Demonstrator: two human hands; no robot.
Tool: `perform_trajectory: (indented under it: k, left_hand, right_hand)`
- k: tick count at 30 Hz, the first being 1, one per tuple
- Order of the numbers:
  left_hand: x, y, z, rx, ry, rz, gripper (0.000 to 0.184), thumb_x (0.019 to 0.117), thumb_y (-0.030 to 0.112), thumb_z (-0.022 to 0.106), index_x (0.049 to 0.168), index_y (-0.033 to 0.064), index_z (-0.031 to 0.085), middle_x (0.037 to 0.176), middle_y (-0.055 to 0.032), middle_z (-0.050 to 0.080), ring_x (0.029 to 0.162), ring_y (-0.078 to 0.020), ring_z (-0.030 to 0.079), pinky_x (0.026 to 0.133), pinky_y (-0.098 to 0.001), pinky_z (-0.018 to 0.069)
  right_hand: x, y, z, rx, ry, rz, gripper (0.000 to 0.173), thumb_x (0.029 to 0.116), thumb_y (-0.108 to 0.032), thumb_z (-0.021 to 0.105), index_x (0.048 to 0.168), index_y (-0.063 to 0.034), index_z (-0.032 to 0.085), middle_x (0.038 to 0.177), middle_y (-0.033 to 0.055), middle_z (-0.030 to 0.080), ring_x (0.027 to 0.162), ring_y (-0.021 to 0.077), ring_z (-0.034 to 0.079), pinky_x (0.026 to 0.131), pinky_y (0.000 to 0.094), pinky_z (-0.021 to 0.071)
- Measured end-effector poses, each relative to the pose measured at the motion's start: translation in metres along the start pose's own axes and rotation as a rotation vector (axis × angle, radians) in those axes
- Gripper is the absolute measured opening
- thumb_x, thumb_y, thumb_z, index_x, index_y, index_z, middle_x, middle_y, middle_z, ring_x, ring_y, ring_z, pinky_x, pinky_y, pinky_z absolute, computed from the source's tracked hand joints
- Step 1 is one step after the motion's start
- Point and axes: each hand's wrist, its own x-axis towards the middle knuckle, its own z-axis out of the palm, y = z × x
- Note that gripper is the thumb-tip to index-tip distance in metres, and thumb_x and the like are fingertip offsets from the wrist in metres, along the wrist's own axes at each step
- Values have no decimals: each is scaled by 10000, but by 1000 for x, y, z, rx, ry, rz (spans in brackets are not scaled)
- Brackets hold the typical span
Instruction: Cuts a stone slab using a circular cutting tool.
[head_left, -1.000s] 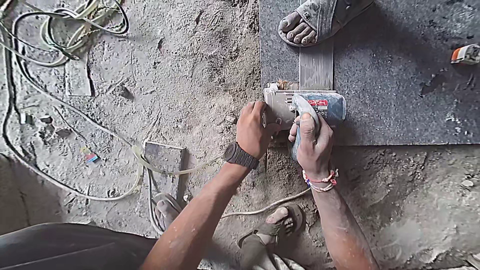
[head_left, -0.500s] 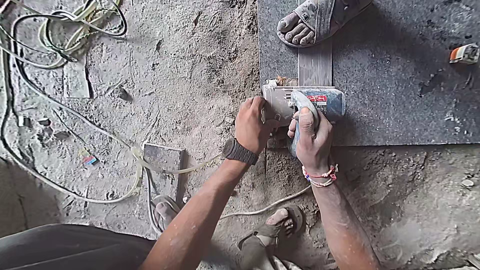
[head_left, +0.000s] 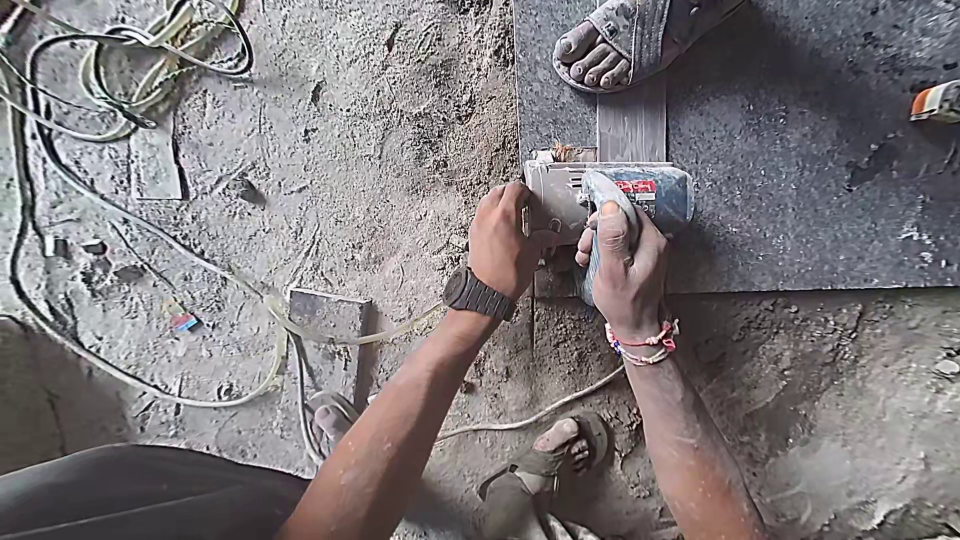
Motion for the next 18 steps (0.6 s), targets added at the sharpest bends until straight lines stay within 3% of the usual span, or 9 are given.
perform_trajectory:
  k: [18]
  left_hand:
    - [13, 1, -2, -15, 15, 5, 475, 736, 209, 914, 1088, -8, 679, 1025, -178, 685, 910, -308, 663, 824, -478, 547]
  right_hand:
    - [13, -4, 3, 13, 12, -9, 446, 1076, -461, 423, 1000, -78, 640, 671, -33, 610, 533, 73, 617, 489, 286, 561]
